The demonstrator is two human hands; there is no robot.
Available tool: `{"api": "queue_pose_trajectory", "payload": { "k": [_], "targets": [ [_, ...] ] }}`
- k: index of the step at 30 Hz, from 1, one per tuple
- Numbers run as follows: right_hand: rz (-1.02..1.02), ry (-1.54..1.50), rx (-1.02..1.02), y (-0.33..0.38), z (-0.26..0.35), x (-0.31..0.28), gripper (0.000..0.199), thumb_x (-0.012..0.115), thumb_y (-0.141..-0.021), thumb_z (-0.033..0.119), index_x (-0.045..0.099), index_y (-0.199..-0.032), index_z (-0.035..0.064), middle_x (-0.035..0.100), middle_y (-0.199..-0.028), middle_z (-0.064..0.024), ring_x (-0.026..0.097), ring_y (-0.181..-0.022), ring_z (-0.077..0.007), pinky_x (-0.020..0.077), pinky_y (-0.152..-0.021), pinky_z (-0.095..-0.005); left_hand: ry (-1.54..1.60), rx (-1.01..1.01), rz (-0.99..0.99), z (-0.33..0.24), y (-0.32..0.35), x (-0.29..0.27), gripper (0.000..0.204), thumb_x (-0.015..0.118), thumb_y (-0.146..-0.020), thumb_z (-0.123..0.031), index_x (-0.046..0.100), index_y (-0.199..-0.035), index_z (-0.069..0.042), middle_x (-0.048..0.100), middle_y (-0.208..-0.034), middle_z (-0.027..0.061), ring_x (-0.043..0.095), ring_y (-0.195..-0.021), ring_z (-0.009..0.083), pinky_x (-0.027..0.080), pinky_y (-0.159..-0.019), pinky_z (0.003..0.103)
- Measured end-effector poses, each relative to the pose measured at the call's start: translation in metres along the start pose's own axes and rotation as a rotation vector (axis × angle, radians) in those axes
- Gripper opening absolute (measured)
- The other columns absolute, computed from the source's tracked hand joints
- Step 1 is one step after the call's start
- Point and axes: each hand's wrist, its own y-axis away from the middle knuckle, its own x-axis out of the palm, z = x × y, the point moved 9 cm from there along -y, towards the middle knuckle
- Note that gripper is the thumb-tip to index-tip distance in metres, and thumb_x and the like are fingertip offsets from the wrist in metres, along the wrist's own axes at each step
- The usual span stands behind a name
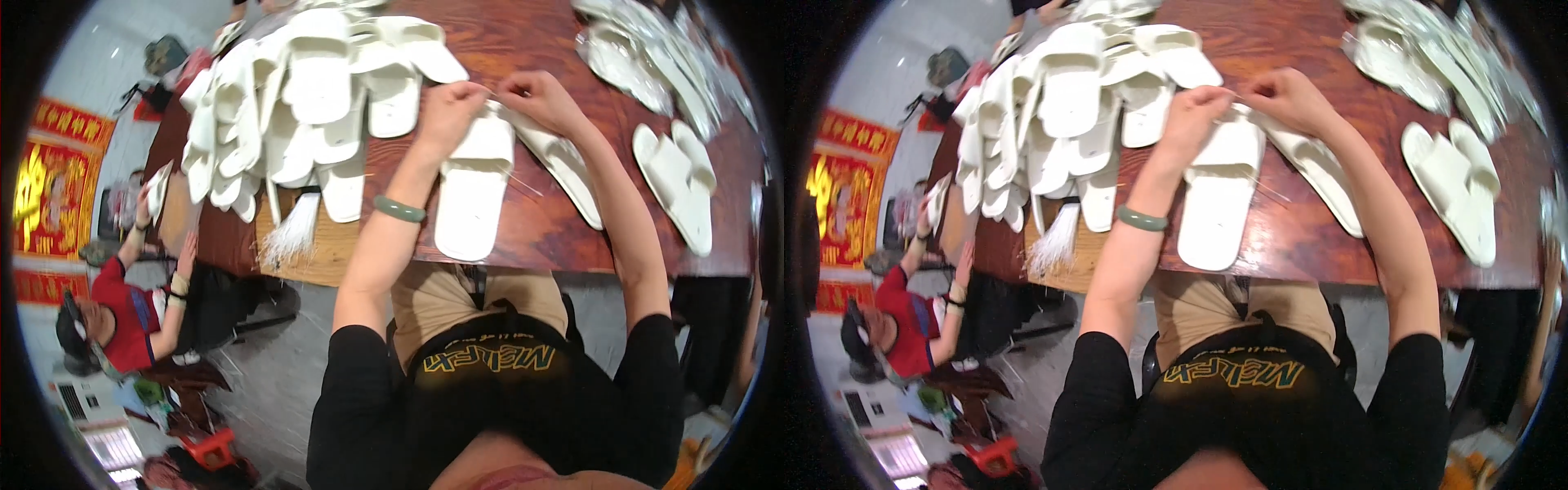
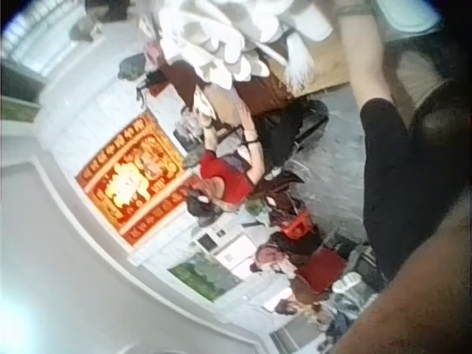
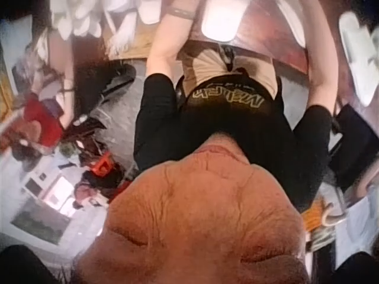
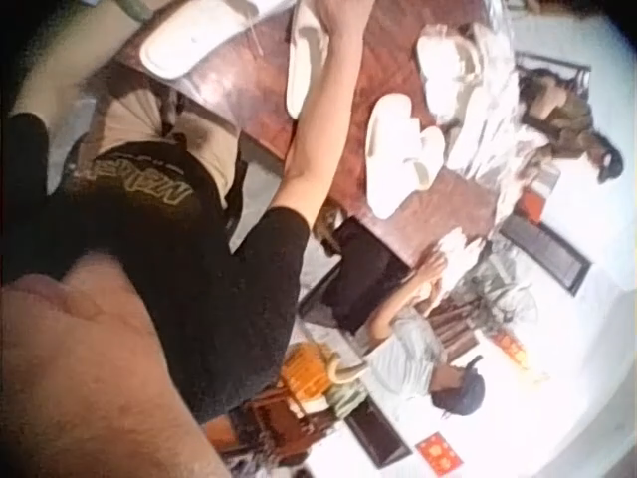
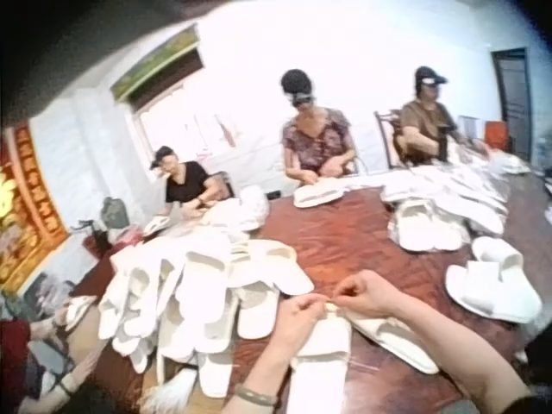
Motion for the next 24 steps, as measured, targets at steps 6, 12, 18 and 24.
{"api": "queue_pose_trajectory", "payload": {
  "k": [6, 12, 18, 24],
  "targets": [
    [-0.109, -0.075, -0.011, 0.000, -0.012, -0.016, 0.025, 0.063, -0.077, 0.022, 0.067, -0.087, -0.0001, 0.065, -0.071, -0.0089, 0.059, -0.066, -0.0139, 0.0459, -0.064, -0.0292, 0.383, 0.011, -0.068, -0.016, 0.000, -0.009, 0.016, 0.049, -0.093, -0.013, 0.049, -0.105, -0.001, 0.061, -0.078, 0.0077, 0.059, -0.068, 0.0164, 0.051, -0.067, 0.032],
    [-0.203, -0.154, 0.057, 0.000, -0.023, -0.023, 0.026, 0.063, -0.077, 0.022, 0.066, -0.084, -0.0019, 0.064, -0.070, -0.0100, 0.059, -0.064, -0.0152, 0.0463, -0.062, -0.0298, 0.528, 0.107, 0.026, -0.068, 0.007, -0.015, 0.012, 0.050, -0.094, -0.017, 0.048, -0.101, -0.007, 0.050, -0.070, 0.0003, 0.041, -0.053, 0.0079, 0.043, -0.057, 0.026],
    [-0.155, -0.105, -0.086, -0.001, -0.016, -0.021, 0.021, 0.063, -0.080, 0.021, 0.068, -0.086, 0.0012, 0.067, -0.078, -0.0086, 0.061, -0.069, -0.0132, 0.0482, -0.065, -0.0301, 0.417, 0.126, 0.080, -0.092, 0.002, -0.002, 0.012, 0.048, -0.090, -0.006, 0.051, -0.101, -0.005, 0.044, -0.068, -0.0036, 0.036, -0.055, 0.0050, 0.032, -0.050, 0.019],
    [-0.170, -0.236, -0.262, 0.009, 0.009, -0.022, 0.020, 0.065, -0.080, 0.019, 0.065, -0.086, 0.0003, 0.066, -0.074, -0.0106, 0.061, -0.065, -0.0146, 0.0471, -0.061, -0.0298, 0.027, 0.008, -0.144, -0.043, -0.016, 0.018, 0.013, 0.058, -0.090, -0.016, 0.057, -0.087, -0.003, 0.046, -0.068, -0.0043, 0.038, -0.057, 0.0029, 0.030, -0.049, 0.020]
  ]
}}
